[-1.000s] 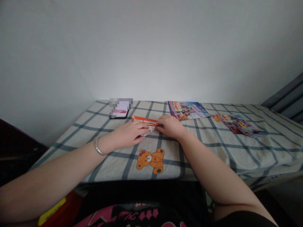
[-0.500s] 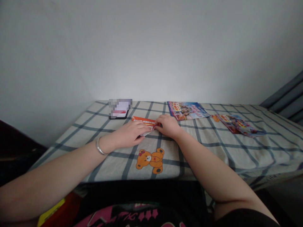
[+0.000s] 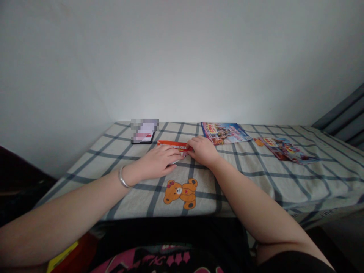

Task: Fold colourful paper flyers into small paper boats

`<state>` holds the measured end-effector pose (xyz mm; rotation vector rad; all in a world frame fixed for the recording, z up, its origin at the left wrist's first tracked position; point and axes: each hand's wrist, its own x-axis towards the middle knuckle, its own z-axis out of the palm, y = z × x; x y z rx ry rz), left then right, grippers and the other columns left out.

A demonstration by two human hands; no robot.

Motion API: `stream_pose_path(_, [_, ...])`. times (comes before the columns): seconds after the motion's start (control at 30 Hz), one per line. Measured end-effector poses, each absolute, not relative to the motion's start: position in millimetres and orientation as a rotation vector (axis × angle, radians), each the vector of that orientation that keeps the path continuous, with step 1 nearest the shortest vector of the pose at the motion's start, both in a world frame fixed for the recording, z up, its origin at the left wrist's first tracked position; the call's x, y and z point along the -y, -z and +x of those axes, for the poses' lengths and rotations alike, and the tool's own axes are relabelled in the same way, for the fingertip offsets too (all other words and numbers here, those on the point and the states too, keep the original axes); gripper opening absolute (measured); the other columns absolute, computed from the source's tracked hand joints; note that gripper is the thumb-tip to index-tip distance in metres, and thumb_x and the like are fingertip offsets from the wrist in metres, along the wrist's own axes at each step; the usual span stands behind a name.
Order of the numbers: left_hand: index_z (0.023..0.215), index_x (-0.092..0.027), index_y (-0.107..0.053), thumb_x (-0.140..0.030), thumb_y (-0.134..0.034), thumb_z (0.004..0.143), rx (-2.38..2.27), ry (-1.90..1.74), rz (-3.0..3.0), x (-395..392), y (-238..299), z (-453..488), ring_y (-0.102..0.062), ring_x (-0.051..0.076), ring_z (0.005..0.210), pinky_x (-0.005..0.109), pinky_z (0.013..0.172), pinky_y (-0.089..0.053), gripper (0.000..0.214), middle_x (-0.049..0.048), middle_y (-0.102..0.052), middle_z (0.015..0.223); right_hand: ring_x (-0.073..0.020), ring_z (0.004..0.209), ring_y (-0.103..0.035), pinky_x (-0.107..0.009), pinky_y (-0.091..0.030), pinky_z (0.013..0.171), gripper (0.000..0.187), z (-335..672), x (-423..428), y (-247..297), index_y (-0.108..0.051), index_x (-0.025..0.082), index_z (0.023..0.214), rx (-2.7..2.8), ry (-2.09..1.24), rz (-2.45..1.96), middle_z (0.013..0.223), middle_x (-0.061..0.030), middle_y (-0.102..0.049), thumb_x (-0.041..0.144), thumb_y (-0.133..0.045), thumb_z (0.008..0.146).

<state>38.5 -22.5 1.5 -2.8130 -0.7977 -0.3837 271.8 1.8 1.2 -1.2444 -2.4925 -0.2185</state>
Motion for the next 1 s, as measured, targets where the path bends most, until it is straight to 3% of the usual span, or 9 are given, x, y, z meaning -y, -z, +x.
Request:
stream_pose_path(0.2, [0.123,-0.018,-0.063,-0.027,-0.056,0.09,0.765,0.422,-2.813,22,0,40,-0.053,0.026,0.116,0.042,0.101,-0.042,0.034,0.0079,-0.062,0.129,-0.0299,0.118,-0.053,-0.044,-0.041,0.102,0.042,271,-7,15,-0.056,0.018,0.118,2.342,0.021,-1.344,0.122,-0.0141,-0.061,0.042,-0.064,0.085])
stream_pose_path(0.37, [0.122,-0.017,-0.063,-0.026,-0.056,0.09,0.76,0.411,-2.82,21,0,41,-0.055,0.025,0.114,0.042,0.1,-0.044,0.033,0.0085,-0.065,0.124,-0.0342,0.13,-0.045,-0.053,-0.034,0.109,0.065,269,-17,23,-0.042,0.017,0.138,2.301,-0.097,-1.537,0.136,-0.017,-0.052,0.044,-0.063,0.083])
stream_pose_path(0.7, [0.126,-0.019,-0.061,-0.028,-0.056,0.09,0.782,0.455,-2.806,21,2,42,-0.052,0.026,0.118,0.044,0.103,-0.042,0.037,0.0074,-0.062,0.13,-0.0351,0.138,-0.039,-0.058,-0.026,0.114,0.064,278,-23,26,-0.04,0.019,0.141,2.243,-0.098,-1.645,0.142,-0.0169,-0.049,0.033,-0.061,0.083])
stream_pose_path(1.0, [0.126,-0.019,-0.061,-0.025,-0.057,0.091,0.758,0.41,-2.857,19,0,37,-0.054,0.023,0.115,0.039,0.103,-0.042,0.035,0.0061,-0.063,0.13,-0.0297,0.133,-0.046,-0.049,-0.034,0.113,0.056,290,-21,17,-0.051,0.016,0.135,2.342,-0.084,-1.4,0.136,-0.015,-0.056,0.017,-0.057,0.079])
